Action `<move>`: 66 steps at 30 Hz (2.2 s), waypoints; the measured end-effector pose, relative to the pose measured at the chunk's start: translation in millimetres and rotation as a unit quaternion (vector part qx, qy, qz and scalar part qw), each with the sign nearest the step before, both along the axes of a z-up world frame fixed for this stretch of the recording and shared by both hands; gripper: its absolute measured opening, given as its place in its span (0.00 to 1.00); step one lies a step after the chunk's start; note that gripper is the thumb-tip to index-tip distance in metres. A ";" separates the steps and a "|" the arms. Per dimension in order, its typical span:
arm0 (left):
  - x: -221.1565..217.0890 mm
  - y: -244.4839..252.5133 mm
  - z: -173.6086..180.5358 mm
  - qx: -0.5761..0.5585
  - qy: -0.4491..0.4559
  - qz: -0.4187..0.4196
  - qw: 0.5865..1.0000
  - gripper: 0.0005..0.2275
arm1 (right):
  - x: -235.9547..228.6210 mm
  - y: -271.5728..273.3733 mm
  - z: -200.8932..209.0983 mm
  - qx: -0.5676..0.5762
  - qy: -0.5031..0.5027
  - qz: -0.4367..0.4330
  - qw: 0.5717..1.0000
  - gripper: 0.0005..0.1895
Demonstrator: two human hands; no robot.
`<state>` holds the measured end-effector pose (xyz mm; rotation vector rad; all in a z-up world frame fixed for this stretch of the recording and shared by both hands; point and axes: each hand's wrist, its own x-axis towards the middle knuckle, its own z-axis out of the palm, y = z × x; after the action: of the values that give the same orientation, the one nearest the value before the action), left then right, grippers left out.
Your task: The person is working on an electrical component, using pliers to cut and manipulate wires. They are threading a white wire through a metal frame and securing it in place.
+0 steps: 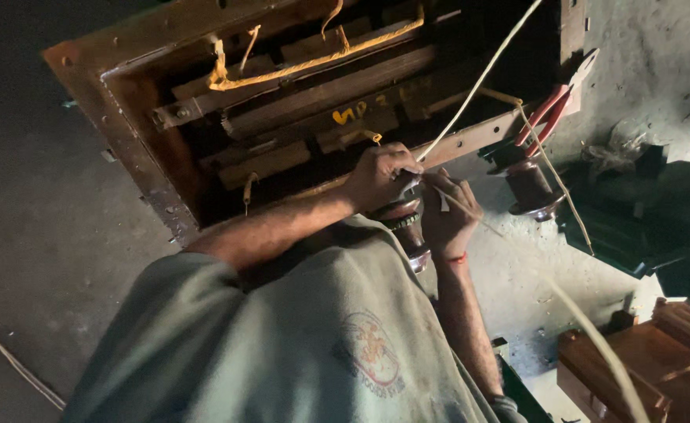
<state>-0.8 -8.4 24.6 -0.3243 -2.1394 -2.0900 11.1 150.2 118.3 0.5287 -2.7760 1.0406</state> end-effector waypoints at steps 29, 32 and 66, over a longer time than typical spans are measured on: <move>13.2 0.5 -10.0 -0.025 0.077 -0.069 0.994 0.10 | 39.7 11.0 3.0 0.006 -0.091 -0.144 0.985 0.04; 14.3 -1.0 -5.5 0.006 0.048 -0.095 0.994 0.11 | 49.3 -1.6 6.1 -0.079 -0.107 -0.179 0.975 0.05; 22.8 -3.2 1.8 0.064 0.002 -0.100 0.993 0.16 | 37.8 -13.2 38.3 0.068 -0.175 -0.156 0.970 0.15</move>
<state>22.0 -11.7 26.4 -0.5463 -2.0346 -2.3168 48.9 137.1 156.6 -0.0960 -3.1088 0.9537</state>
